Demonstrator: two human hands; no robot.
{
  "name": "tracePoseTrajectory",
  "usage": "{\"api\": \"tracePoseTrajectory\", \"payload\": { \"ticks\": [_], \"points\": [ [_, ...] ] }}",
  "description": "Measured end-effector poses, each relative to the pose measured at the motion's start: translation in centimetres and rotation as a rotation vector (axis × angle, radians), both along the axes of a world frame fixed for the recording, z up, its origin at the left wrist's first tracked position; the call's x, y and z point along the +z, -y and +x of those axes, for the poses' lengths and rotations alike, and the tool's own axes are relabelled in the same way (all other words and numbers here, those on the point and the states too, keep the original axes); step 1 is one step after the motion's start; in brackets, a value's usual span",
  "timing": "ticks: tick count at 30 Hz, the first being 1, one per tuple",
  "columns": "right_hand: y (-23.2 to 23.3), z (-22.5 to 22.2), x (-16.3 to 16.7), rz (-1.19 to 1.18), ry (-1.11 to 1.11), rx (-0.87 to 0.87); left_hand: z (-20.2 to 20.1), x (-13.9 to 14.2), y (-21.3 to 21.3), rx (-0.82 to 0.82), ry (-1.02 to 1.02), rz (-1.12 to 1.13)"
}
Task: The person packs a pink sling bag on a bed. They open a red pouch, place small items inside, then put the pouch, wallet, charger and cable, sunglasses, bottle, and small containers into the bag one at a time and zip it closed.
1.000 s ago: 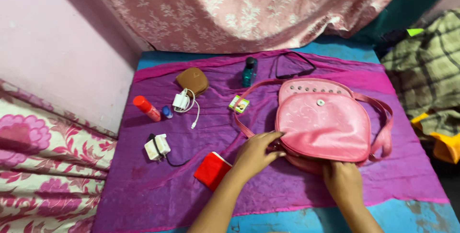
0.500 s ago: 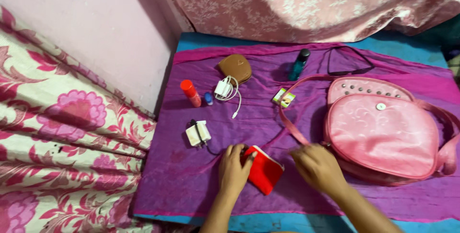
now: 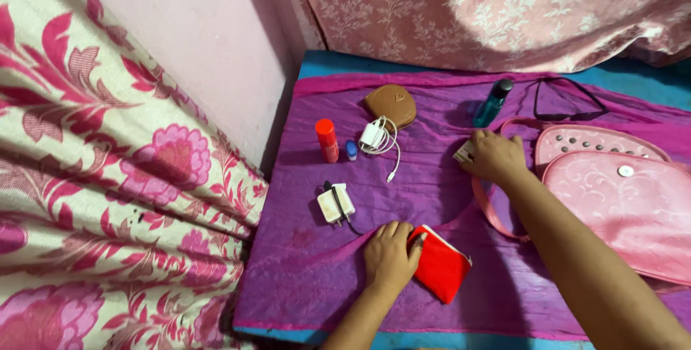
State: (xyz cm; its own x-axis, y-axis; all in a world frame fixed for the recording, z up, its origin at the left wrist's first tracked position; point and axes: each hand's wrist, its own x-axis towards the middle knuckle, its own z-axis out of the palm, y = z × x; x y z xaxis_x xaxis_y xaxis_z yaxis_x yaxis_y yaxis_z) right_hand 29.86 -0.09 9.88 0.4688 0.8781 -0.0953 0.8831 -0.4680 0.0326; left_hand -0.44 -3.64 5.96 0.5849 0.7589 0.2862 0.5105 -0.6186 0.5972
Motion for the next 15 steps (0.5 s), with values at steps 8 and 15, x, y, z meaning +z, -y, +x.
{"api": "tracePoseTrajectory", "payload": {
  "ticks": [8,15],
  "points": [
    [6.5,-3.5,0.6,0.783,-0.338,0.281,0.5,1.1,-0.8,-0.013,-0.106,-0.100],
    [13.3,-8.7,0.4,1.249,-1.746,-0.144,0.6,3.4,-2.0,-0.009,-0.262,-0.261]
  ]
}}
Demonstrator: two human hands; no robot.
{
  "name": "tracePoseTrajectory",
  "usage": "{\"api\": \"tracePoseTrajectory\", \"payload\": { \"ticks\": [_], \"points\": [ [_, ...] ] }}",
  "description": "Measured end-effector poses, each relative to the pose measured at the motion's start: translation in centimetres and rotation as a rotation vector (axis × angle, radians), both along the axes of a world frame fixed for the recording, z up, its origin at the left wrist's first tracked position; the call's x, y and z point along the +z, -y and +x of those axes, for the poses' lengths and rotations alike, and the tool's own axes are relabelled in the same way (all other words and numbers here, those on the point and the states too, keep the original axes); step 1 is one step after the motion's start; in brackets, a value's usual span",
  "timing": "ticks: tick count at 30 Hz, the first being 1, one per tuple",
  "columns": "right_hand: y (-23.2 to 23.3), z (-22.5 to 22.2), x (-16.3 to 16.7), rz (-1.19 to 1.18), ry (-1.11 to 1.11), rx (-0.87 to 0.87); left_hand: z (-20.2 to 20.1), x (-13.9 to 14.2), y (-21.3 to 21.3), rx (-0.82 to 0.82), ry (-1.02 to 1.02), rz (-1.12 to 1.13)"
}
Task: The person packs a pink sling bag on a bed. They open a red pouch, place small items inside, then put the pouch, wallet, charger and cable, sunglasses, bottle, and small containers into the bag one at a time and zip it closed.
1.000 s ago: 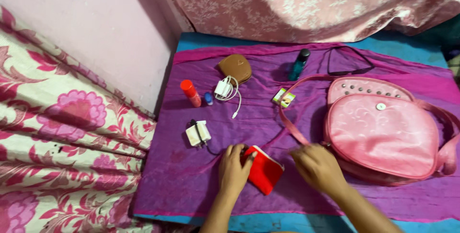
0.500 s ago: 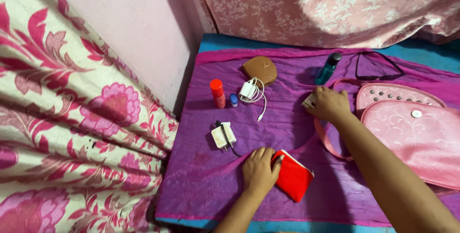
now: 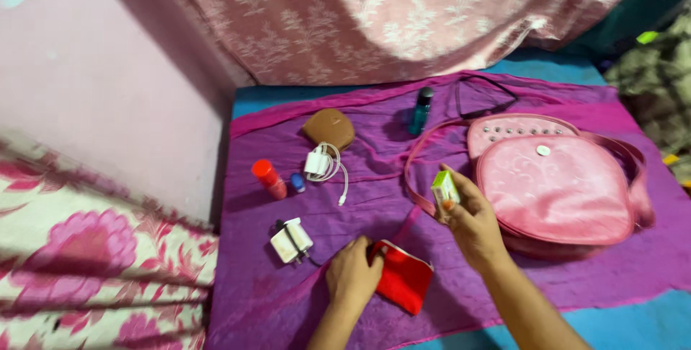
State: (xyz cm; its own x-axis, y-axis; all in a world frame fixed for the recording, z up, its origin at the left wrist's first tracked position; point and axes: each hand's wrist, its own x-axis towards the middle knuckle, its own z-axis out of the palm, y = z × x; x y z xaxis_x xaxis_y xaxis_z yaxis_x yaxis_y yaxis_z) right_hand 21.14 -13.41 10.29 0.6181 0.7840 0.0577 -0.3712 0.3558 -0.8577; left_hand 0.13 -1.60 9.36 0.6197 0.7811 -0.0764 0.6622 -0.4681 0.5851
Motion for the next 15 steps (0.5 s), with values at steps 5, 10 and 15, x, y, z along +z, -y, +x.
{"api": "tracePoseTrajectory", "payload": {
  "ticks": [5,10,15],
  "points": [
    [7.7,-3.8,-2.3,-0.337,-0.094,-0.129,2.1,2.5,0.5,-0.060,-0.102,0.199],
    [15.3,-2.3,-4.8,-0.371,-0.168,-0.452,8.2,2.9,3.9,-0.467,0.317,0.208],
    [20.6,0.1,-6.3,-0.303,-0.167,-0.749,17.6,2.6,7.9,-0.820,0.529,0.521]
  ]
}}
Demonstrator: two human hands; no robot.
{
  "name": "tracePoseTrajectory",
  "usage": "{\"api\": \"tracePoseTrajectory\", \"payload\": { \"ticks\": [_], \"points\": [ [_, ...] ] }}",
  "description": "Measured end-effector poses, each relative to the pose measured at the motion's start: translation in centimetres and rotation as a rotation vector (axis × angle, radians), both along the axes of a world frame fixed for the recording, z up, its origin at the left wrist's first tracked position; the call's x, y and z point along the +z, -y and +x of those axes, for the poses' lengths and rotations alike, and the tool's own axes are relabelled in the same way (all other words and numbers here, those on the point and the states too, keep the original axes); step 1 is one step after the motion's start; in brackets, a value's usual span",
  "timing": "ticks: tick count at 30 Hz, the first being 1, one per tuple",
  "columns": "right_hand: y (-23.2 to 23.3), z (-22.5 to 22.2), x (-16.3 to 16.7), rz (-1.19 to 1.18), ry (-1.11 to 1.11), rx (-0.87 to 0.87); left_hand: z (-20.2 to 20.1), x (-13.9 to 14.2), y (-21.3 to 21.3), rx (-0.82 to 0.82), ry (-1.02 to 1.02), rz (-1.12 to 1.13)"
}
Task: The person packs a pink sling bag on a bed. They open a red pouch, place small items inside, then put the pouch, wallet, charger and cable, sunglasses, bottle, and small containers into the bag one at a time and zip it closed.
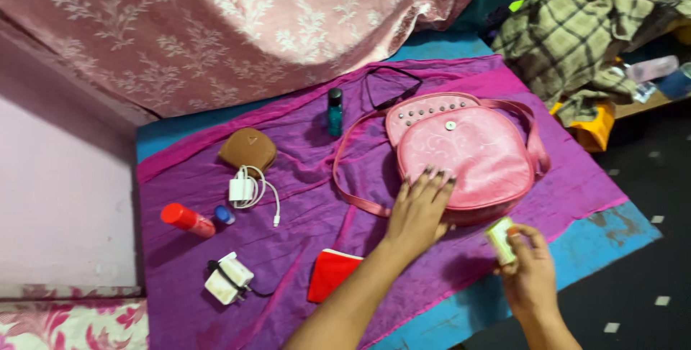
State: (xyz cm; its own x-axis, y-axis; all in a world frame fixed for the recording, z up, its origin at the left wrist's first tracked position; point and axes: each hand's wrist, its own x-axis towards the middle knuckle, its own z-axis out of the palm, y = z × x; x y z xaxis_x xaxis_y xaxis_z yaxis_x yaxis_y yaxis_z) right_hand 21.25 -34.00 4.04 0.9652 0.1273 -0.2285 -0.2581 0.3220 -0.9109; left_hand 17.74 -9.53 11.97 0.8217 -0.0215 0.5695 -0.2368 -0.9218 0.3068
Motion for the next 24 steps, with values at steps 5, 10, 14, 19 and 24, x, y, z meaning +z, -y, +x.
{"api": "tracePoseTrajectory", "payload": {
  "ticks": [5,10,14,19,24],
  "points": [
    [1.7,0.8,2.2,0.055,0.021,-0.135,5.4,1.1,-0.9,0.065,-0.322,-0.199],
    [-1.6,4.0,5.2,0.047,0.031,0.025,6.8,3.3,-2.4,0.173,-0.134,-0.344],
    [-7.0,8.0,6.6,0.070,0.013,0.180,6.6,3.8,-2.5,0.144,-0.073,-0.430],
    [-12.4,10.1,6.7,0.013,0.105,0.345,6.0,2.8,-2.5,0.007,0.062,-0.403],
    [-16.4,10.5,5.9,-0.287,0.207,0.352,5.1,1.3,-2.7,-0.059,0.014,-0.301]
  ]
}}
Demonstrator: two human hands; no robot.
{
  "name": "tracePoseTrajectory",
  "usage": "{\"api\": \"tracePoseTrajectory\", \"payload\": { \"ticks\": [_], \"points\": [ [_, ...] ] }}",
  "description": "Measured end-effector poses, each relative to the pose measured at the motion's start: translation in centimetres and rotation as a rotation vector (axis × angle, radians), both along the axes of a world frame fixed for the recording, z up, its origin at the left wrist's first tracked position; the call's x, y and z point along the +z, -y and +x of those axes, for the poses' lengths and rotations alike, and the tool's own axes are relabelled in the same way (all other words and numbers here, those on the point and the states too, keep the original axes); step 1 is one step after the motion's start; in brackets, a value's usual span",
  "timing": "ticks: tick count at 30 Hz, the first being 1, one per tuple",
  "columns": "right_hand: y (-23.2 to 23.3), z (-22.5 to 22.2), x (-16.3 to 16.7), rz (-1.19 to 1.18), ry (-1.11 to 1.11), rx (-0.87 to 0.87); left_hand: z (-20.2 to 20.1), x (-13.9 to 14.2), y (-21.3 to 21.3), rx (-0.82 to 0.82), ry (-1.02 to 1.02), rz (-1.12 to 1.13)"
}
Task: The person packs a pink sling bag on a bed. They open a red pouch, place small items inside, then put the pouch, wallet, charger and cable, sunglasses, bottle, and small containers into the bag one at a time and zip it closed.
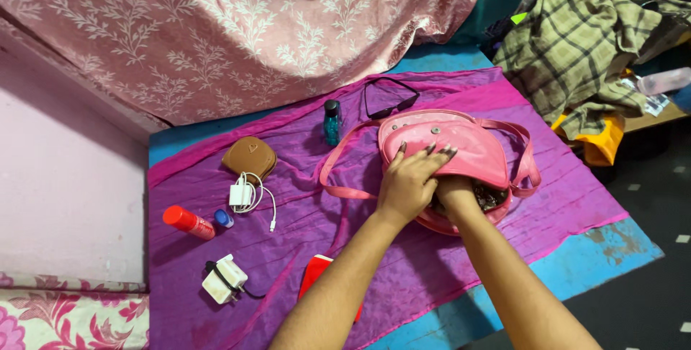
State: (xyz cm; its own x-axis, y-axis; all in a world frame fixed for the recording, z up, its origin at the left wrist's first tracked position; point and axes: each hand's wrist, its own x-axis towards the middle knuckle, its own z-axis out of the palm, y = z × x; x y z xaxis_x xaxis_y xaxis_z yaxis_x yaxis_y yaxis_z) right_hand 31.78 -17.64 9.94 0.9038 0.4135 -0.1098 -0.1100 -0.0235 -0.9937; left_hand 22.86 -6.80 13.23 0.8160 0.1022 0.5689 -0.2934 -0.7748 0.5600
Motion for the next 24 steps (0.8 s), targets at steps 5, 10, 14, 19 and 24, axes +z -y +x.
{"api": "tracePoseTrajectory", "payload": {
  "ticks": [5,10,14,19,24],
  "points": [
    [-2.4,-0.8,-0.2,-0.169,0.325,0.064,-0.4,-0.3,-0.8,-0.097,-0.065,0.140],
    [-1.7,-2.6,-1.6,-0.371,0.544,0.175,0.1,0.9,-1.5,-0.338,-0.242,0.214],
    [2.7,-4.3,-3.9,-0.553,0.676,0.253,1.8,0.8,-1.5,-0.272,-0.356,0.032],
    [10.5,-7.6,-5.4,-0.548,0.930,0.269,5.2,-2.0,1.2,-0.059,-0.335,0.177],
    [11.7,-8.5,-6.5,-0.562,0.935,0.289,6.4,-4.6,4.3,0.066,-0.400,0.324]
  ]
}}
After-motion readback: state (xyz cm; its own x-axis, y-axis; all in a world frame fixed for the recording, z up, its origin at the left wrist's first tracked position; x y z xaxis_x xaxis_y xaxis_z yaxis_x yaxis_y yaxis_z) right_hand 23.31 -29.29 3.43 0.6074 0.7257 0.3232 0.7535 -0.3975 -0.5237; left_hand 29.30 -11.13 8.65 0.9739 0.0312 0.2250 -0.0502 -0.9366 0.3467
